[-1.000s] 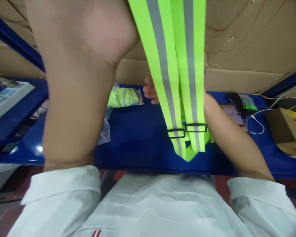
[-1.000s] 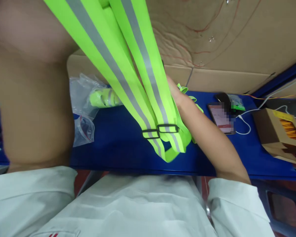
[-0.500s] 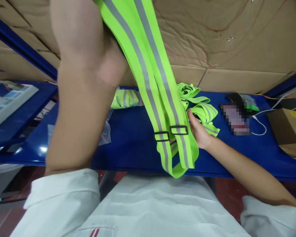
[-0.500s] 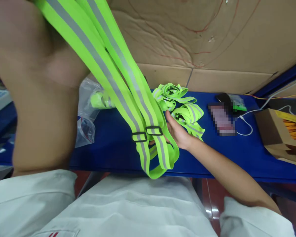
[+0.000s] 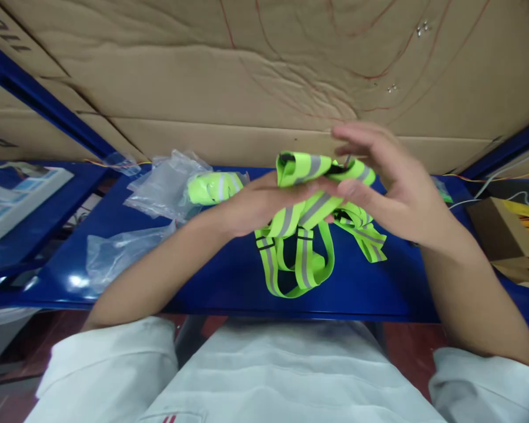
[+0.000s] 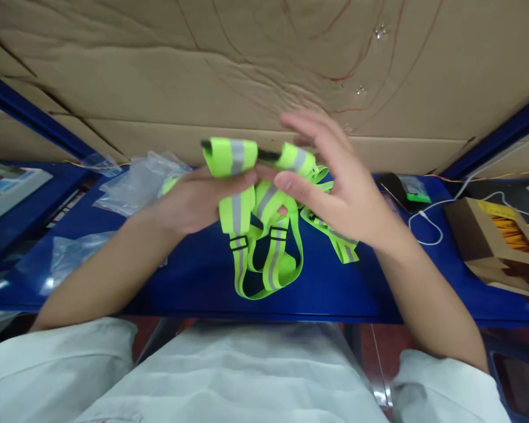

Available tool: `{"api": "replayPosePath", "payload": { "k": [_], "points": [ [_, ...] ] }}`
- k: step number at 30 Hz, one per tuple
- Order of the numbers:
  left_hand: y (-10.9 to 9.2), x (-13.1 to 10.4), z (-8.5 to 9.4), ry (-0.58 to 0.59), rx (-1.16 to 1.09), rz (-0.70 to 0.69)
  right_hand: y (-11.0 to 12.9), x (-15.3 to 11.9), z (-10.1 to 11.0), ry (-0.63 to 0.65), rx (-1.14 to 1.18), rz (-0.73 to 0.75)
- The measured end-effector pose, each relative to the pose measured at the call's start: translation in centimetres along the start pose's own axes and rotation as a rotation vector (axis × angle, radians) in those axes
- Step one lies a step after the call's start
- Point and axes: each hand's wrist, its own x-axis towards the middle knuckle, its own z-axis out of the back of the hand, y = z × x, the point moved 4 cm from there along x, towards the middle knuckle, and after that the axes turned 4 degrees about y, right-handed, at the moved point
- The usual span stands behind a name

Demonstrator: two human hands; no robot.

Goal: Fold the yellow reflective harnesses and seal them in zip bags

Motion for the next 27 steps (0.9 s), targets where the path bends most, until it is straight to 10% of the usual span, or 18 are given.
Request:
{"api": "replayPosePath", "payload": {
  "k": [10, 18, 27],
  "points": [
    [6.7, -3.6, 0.2, 0.176, 0.108, 0.279, -1.1, -2.1, -5.7, 0.392, -0.033, -0.092],
    [10.0, -3.8, 0.4, 0.077, -0.062, 0.392, -3.2, -4.8, -9.2, 0.297, 0.23, -0.291],
    [10.0, -4.2, -1.3, 0.161, -0.311, 0.353, -2.4, -4.5, -6.5, 0.071, -0.061, -0.155]
  ]
}}
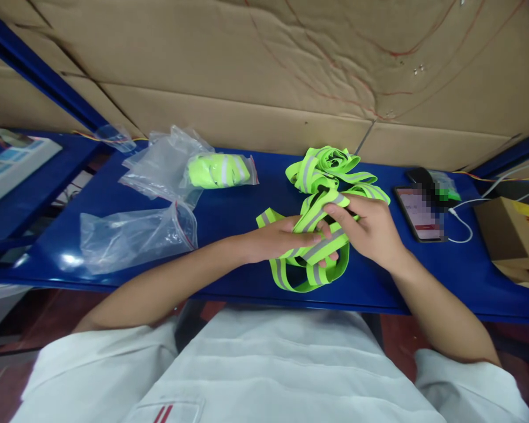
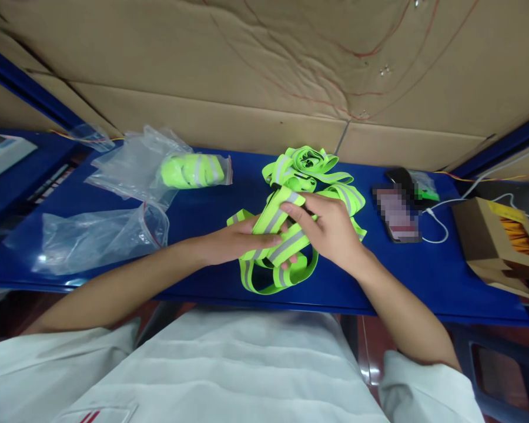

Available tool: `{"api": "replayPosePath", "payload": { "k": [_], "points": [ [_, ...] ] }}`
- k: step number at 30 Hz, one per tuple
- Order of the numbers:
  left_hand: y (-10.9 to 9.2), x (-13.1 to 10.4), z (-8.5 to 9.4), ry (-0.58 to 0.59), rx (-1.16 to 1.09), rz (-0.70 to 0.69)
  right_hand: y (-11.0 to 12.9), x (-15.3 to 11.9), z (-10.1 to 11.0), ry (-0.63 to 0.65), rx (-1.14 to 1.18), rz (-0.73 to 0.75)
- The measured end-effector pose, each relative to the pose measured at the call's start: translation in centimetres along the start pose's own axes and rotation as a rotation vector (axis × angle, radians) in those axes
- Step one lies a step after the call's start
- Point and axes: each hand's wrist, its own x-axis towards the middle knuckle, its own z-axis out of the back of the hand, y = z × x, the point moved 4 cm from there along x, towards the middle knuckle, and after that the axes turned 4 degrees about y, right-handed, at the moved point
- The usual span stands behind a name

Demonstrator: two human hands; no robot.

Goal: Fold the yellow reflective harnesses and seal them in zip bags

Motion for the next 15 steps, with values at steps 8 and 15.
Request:
{"api": "replayPosePath", "payload": {
  "k": [8, 15],
  "points": [
    [-0.1, -0.2, -0.1, 0.101, 0.128, 0.091, -0.5, -0.2, 0.2, 0.004, 0.172, -0.189],
    [0.9, -0.1, 1.0, 0.083, 0.307, 0.149, -0.6, 0.0, 0.4, 0.023, 0.177, -0.17]
  ]
}}
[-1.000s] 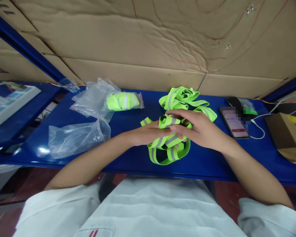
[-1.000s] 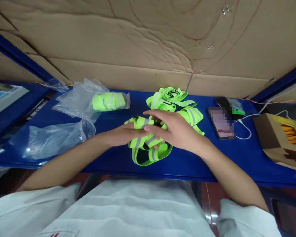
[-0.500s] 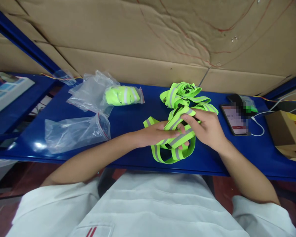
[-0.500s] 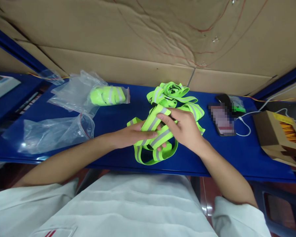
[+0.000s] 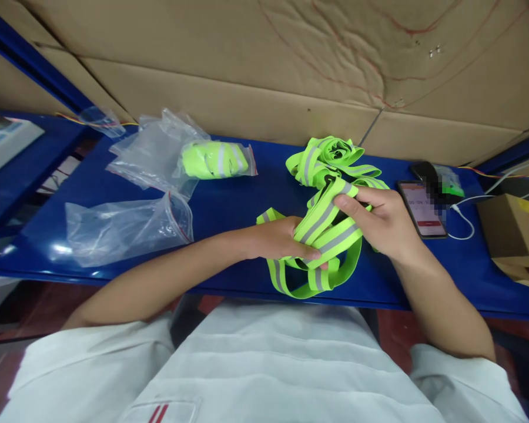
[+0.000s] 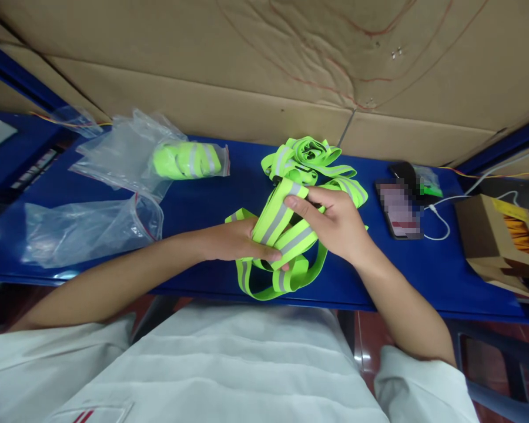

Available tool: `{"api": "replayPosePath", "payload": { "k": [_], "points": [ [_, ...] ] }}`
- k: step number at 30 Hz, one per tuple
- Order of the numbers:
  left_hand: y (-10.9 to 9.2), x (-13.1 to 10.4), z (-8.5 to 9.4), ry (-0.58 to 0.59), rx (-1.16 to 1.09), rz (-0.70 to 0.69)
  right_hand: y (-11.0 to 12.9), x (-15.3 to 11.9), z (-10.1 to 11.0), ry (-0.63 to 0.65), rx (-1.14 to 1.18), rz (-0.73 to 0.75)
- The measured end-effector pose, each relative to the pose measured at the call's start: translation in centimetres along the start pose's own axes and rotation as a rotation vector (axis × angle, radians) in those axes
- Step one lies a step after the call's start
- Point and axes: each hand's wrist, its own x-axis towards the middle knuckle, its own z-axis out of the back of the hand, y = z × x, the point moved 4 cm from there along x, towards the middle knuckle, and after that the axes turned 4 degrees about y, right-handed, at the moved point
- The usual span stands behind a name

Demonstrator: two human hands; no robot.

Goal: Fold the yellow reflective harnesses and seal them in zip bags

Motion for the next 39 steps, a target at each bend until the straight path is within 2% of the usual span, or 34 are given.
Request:
{"api": "replayPosePath", "payload": {
  "k": [2, 5, 7, 9, 11, 13, 16, 17, 19, 22, 24, 27, 32, 34, 37, 39],
  "points": [
    [0.1, 0.1, 0.2, -0.047, 0.062, -0.017, 0.4, -0.1, 0.2, -0.044, -0.109, 0.106],
    [-0.3, -0.1, 0.6, -0.226, 0.257, -0.001, 1.3, -0.6, 0.3, -0.099, -0.272, 0.3],
    [-0.6, -0.4, 0.6, -0.337, 0.381, 0.043, 1.6, -0.9, 0.4, -0.105, -0.3, 0.358],
    [-0.9, -0.7, 0.5, -0.385, 0.453, 0.065, 1.6, -1.0, 0.5, -0.106, -0.276, 0.353],
    [-1.1, -0.8, 0.4, -0.373, 0.493, 0.064, 1.5, -0.9, 0.6, -0.099, -0.243, 0.333],
    [-1.2, -0.7, 0.3, -0.313, 0.483, 0.04, 1.4, -0.7, 0.7, -0.09, -0.222, 0.345],
    [-1.6, -0.6, -0.2, -0.171, 0.361, -0.02, 1.4, -0.7, 0.6, -0.082, -0.2, 0.418],
    [-1.8, -0.5, -0.4, -0.159, 0.317, -0.031, 1.5, -0.7, 0.5, -0.09, -0.194, 0.441],
    [-1.9, -0.4, -0.6, -0.222, 0.272, -0.02, 1.7, -0.9, 0.1, -0.103, -0.201, 0.49],
    [-1.7, -0.2, -0.9, -0.39, 0.246, -0.021, 2.0, -1.6, -0.3, -0.119, -0.289, 0.568],
    [-1.6, -0.1, -1.2, -0.413, 0.205, -0.077, 2.1, -2.0, -0.4, -0.147, -0.381, 0.59],
    [-1.8, 0.0, -1.4, -0.356, 0.175, -0.154, 2.2, -2.3, -0.2, -0.205, -0.49, 0.574],
    [-1.4, -0.2, -1.6, -0.216, 0.212, -0.082, 2.7, -2.6, -0.1, -0.238, -0.518, 0.55],
    [-1.0, -0.1, -1.7, -0.189, 0.22, -0.096, 2.8, -2.6, -0.1, -0.246, -0.523, 0.533],
    [-0.4, 0.2, -1.8, -0.188, 0.174, -0.162, 2.6, -2.2, 0.2, -0.255, -0.493, 0.443],
    [-0.2, 0.4, -2.1, -0.094, 0.06, -0.193, 2.2, -1.8, 0.5, -0.237, -0.441, 0.329]
  ]
}}
